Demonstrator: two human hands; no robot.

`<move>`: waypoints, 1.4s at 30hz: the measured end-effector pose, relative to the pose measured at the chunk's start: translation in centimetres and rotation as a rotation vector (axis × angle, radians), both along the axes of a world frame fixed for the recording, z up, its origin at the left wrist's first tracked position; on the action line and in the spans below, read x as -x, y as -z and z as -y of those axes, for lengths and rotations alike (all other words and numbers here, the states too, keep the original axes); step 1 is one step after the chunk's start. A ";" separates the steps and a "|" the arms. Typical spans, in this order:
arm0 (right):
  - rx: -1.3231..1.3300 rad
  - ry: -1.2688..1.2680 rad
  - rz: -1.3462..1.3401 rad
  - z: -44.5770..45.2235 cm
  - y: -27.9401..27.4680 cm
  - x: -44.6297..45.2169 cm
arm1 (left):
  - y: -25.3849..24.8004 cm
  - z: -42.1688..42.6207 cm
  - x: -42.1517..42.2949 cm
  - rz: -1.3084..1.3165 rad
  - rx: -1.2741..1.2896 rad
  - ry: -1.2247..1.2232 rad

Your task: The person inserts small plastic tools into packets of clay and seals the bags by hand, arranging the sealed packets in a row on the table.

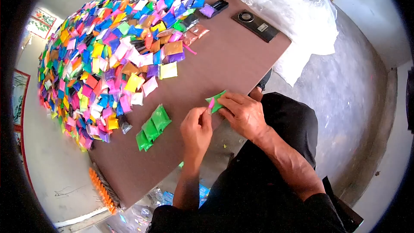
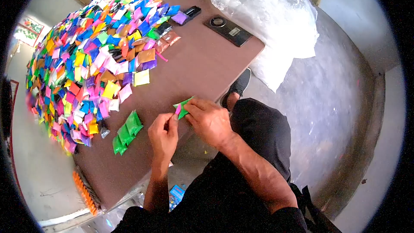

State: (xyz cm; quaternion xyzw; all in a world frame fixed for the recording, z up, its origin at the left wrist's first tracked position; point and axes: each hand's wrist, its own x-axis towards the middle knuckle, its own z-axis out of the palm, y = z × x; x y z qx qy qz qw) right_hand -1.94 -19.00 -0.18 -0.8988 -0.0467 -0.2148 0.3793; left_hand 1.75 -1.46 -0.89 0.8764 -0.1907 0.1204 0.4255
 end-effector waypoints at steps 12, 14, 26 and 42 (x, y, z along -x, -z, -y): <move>0.026 -0.005 0.036 -0.3 1.0 0.4 | -3.7 0.3 0.0 -0.036 -0.151 0.066; 0.072 -0.023 0.040 -0.1 1.3 0.3 | -3.5 0.4 -0.2 -0.016 -0.146 0.057; 0.186 -0.004 0.096 0.0 1.4 0.5 | -3.1 0.2 -3.3 0.016 -0.202 0.081; 0.095 -0.046 0.147 0.4 1.4 0.0 | -3.0 3.2 -6.7 0.054 -0.373 0.221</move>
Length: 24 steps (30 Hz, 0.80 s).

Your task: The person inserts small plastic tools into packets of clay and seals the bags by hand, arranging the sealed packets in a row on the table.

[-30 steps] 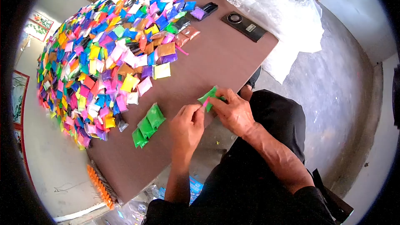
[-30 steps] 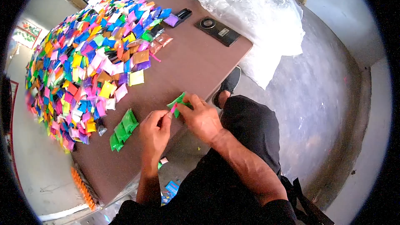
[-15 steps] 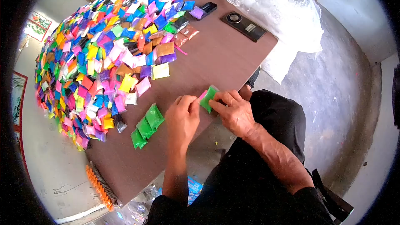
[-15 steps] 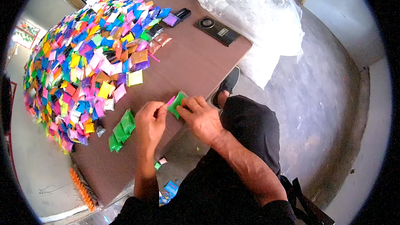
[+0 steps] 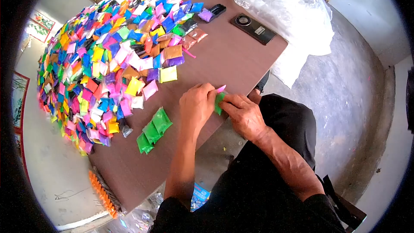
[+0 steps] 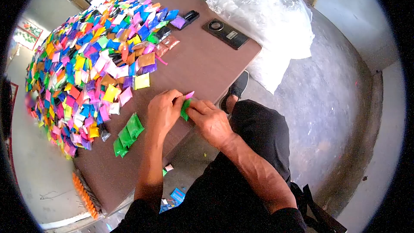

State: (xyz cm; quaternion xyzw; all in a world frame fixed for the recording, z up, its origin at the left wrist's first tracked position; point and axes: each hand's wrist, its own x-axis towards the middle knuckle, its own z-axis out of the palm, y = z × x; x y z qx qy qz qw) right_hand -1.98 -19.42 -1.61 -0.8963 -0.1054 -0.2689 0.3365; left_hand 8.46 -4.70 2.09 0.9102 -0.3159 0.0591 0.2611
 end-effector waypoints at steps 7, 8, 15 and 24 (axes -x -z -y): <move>-0.044 0.011 -0.086 -0.4 -2.3 1.1 | 1.4 -0.7 0.9 -0.055 0.072 -0.057; 0.013 0.012 -0.068 -0.4 -2.1 1.1 | 1.1 -1.1 1.4 -0.066 0.107 -0.076; 0.017 -0.056 -0.001 -0.1 -0.2 0.7 | -0.5 -1.8 3.7 -0.075 0.132 -0.053; -0.002 -0.082 -0.049 0.1 -0.3 1.1 | -0.1 -1.3 0.5 -0.024 0.034 0.015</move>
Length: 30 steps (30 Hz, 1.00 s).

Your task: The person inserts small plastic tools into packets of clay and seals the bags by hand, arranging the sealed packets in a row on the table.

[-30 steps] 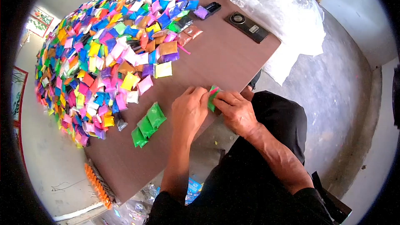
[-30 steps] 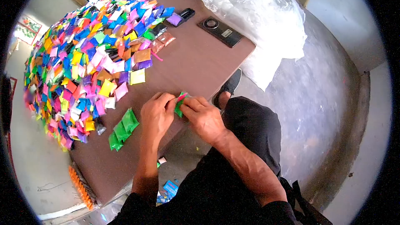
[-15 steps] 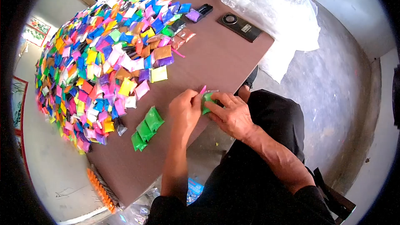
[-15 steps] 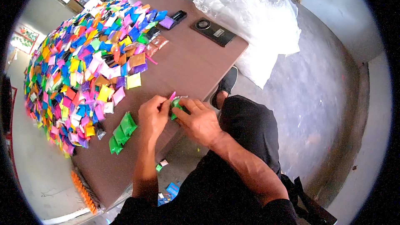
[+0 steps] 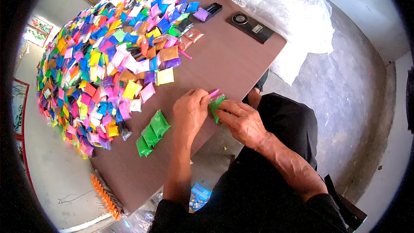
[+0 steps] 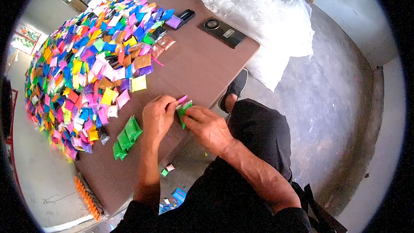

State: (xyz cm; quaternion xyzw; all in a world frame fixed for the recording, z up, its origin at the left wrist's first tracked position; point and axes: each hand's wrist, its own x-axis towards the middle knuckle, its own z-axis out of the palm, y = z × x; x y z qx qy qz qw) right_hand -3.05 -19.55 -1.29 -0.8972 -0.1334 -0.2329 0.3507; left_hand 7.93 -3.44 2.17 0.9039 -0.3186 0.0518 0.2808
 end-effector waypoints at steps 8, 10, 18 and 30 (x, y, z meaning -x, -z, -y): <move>0.047 -0.001 0.031 0.1 -0.2 0.1 | -0.9 1.0 1.1 -0.061 -0.021 0.036; 0.022 -0.007 0.018 0.1 -0.2 0.0 | -0.7 1.3 0.2 -0.012 -0.052 0.070; 0.023 0.007 0.020 0.3 0.2 0.3 | -0.6 0.6 1.0 -0.097 0.070 0.049; 0.032 0.036 -0.004 -0.4 -0.2 -0.4 | -4.0 -8.5 5.2 0.179 0.317 -0.491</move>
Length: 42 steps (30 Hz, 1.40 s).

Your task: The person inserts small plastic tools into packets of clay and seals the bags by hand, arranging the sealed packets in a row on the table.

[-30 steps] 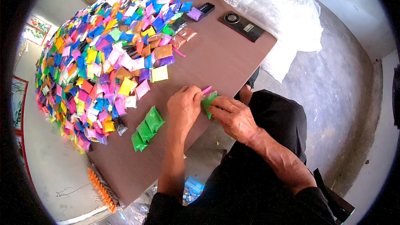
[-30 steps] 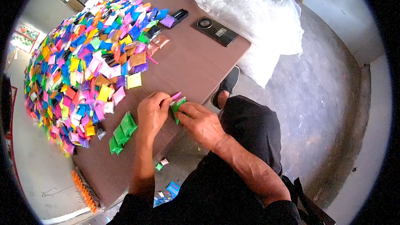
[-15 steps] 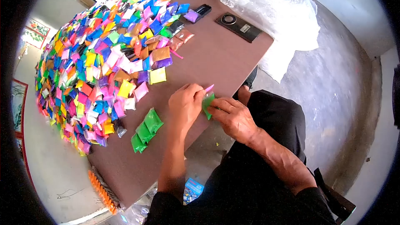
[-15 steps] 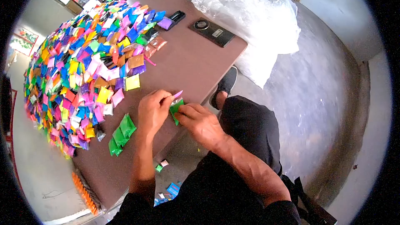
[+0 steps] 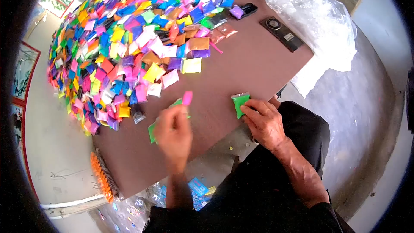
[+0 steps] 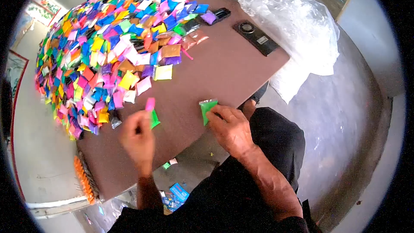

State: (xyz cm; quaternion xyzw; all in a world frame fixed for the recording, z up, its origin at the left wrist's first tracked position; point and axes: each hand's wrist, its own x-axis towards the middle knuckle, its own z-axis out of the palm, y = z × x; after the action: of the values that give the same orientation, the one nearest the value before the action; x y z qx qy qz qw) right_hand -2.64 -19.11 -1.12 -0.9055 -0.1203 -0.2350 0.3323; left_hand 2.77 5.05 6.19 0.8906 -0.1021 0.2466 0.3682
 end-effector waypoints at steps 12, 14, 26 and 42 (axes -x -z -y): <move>0.047 -0.213 0.102 -8.9 0.2 -7.5 | 8.9 -22.6 -1.1 -0.008 -0.031 -0.499; 0.077 -0.239 0.100 -9.9 0.4 -8.1 | 9.4 -23.1 -1.1 0.004 -0.081 -0.505; 0.045 -0.303 -0.034 -10.6 0.1 -8.5 | 8.5 -22.3 -1.7 -0.122 0.053 -0.506; -0.040 -0.284 -0.073 -10.6 -0.1 -8.1 | 7.5 -21.3 -1.4 -0.139 0.093 -0.509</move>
State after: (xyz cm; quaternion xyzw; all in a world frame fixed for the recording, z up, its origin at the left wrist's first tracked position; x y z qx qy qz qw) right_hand 5.42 -8.54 -1.06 -0.8805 -0.2302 -0.1550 0.3842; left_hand 4.16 26.40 -1.34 0.8845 0.1623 0.2740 0.3411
